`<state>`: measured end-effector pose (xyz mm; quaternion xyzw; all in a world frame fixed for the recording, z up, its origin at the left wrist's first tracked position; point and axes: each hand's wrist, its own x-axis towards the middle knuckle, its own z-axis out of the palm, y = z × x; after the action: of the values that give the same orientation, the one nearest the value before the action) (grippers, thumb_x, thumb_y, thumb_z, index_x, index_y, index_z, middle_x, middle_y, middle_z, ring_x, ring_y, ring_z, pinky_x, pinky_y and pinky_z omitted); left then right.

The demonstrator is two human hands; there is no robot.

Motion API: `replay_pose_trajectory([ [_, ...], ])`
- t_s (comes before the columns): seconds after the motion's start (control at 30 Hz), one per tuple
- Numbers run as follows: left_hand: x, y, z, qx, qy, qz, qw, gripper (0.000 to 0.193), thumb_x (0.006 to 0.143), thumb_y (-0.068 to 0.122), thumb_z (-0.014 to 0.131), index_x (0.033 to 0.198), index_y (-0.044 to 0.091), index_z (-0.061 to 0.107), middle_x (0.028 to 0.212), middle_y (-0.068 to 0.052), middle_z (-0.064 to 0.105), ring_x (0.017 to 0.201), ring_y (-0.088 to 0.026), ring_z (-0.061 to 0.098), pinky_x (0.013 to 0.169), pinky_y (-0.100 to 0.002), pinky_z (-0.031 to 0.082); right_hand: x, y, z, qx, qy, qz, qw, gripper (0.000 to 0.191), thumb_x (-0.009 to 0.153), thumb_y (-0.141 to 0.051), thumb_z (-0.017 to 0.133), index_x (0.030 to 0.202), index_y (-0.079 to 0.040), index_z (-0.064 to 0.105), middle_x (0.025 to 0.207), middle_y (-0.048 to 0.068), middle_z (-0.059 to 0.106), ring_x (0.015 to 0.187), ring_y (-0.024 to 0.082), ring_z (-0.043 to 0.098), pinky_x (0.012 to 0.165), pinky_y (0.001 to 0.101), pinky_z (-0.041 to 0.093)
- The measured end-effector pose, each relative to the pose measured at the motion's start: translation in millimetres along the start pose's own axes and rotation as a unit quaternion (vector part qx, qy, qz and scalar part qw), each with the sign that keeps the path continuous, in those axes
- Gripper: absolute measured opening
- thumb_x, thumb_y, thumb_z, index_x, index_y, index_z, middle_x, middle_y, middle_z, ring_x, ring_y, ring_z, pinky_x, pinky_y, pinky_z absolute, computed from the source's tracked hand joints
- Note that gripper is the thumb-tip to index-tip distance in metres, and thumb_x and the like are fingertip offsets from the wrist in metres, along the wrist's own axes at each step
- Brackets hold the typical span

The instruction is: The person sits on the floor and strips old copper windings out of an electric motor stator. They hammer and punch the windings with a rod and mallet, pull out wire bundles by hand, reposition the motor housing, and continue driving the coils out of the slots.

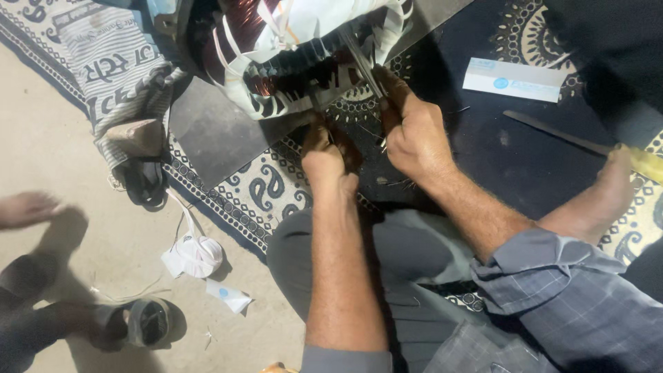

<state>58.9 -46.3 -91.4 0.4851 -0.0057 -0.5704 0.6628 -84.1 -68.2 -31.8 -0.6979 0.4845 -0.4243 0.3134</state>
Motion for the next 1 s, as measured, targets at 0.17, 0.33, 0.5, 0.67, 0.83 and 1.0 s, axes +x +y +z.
replay_pose_trajectory([
  [0.17,-2.7,11.9,15.4,-0.079,-0.05,-0.077,0.993,0.053,0.109,0.044,0.044,0.064,0.017,0.04,0.049,0.002,0.029,0.036,-0.015,0.026,0.035,-0.033,0.018,3.1,6.5,2.6,-0.053,-0.042,0.051,0.996,0.042,0.099,0.001,0.057,0.141,-0.002,0.06,0.104,0.03,0.071,0.096,0.046,0.071,0.08,0.0457,0.055],
  [0.33,3.5,18.1,21.5,-0.125,-0.104,-0.099,0.982,0.058,0.108,0.05,0.043,0.061,0.017,0.039,0.048,0.001,0.027,0.036,-0.015,0.025,0.033,-0.032,0.018,18.1,-2.5,11.7,-0.076,-0.026,-0.012,0.997,0.048,0.091,0.006,0.056,0.137,-0.003,0.063,0.106,0.03,0.072,0.095,0.046,0.071,0.081,0.0465,0.057],
  [0.5,9.1,13.8,28.4,-0.142,-0.053,-0.128,0.98,0.053,0.108,0.047,0.042,0.065,0.017,0.044,0.048,0.001,0.028,0.036,-0.015,0.025,0.034,-0.03,0.02,53.3,-16.2,4.7,-0.153,-0.111,-0.011,0.982,0.048,0.093,0.001,0.061,0.139,-0.008,0.065,0.099,0.025,0.073,0.084,0.04,0.073,0.075,0.0443,0.059],
  [0.67,14.7,6.4,22.4,-0.144,-0.059,-0.127,0.98,0.051,0.11,0.042,0.041,0.067,0.016,0.044,0.049,0.001,0.029,0.036,-0.015,0.027,0.032,-0.03,0.022,37.7,-10.4,1.7,-0.096,-0.056,-0.086,0.99,0.046,0.097,0.0,0.064,0.143,-0.005,0.064,0.103,0.026,0.072,0.09,0.041,0.072,0.077,0.0432,0.059],
  [0.83,9.5,3.3,17.0,-0.154,-0.079,-0.115,0.978,0.051,0.109,0.045,0.042,0.067,0.015,0.045,0.047,-0.001,0.031,0.035,-0.017,0.028,0.032,-0.032,0.023,25.8,1.5,9.3,-0.135,-0.094,0.005,0.986,0.039,0.096,-0.002,0.062,0.134,-0.006,0.067,0.102,0.025,0.074,0.086,0.038,0.074,0.073,0.0418,0.059],
  [1.0,-12.8,0.8,21.2,-0.125,-0.039,-0.077,0.988,0.044,0.109,0.043,0.05,0.075,0.016,0.054,0.052,0.003,0.035,0.039,-0.013,0.03,0.035,-0.029,0.024,13.1,-3.3,3.6,-0.084,-0.039,-0.027,0.995,0.044,0.097,0.0,0.061,0.141,-0.003,0.062,0.113,0.028,0.07,0.099,0.042,0.072,0.083,0.0442,0.058],
])
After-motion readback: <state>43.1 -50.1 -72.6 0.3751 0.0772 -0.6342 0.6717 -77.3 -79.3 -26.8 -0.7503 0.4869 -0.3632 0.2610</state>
